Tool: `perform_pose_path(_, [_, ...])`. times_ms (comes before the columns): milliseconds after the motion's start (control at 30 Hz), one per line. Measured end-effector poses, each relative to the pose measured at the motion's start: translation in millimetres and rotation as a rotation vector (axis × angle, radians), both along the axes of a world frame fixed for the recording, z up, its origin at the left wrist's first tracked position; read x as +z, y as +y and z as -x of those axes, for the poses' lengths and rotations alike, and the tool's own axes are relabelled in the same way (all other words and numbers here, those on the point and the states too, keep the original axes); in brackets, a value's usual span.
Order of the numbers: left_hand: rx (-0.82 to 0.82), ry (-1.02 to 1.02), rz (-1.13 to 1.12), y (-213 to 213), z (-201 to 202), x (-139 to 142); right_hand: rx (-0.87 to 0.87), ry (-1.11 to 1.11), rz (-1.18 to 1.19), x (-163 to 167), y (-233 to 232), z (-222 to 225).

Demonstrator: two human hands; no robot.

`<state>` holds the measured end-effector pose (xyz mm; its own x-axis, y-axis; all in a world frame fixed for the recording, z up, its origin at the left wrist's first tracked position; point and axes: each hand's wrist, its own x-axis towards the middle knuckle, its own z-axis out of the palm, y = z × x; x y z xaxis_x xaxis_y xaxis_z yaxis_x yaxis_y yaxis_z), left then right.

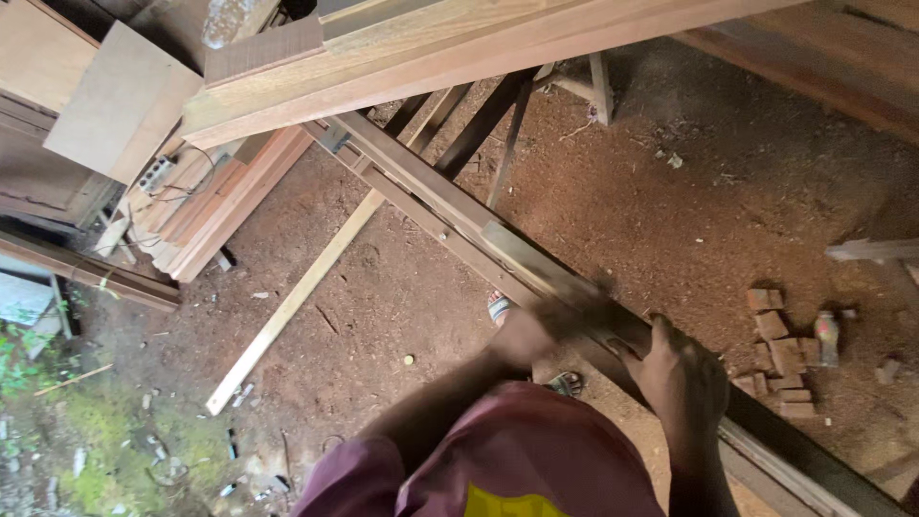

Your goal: The person sands a wooden frame by hand using a piece of sandpaper, rubbing it along the edges and corners of the wood.

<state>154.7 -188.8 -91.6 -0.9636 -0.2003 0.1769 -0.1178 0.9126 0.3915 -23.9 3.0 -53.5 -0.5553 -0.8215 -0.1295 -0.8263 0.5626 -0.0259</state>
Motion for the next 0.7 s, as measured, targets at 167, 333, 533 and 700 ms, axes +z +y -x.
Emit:
perform_pose_path(167, [0.587,-0.041,0.064,-67,-12,9,0.016,0.049,0.087,6,-4,-2])
perform_pose_path(333, [-0.001,0.174,0.111,2,10,11,-0.015,-0.017,0.004,-3,-6,1])
perform_pose_path(533, [0.494,-0.082,0.002,-61,-9,13,0.015,0.008,0.053,-19,-2,6])
perform_pose_path(700, [0.272,0.048,0.072,-19,11,11,0.036,0.028,0.09,-20,2,7])
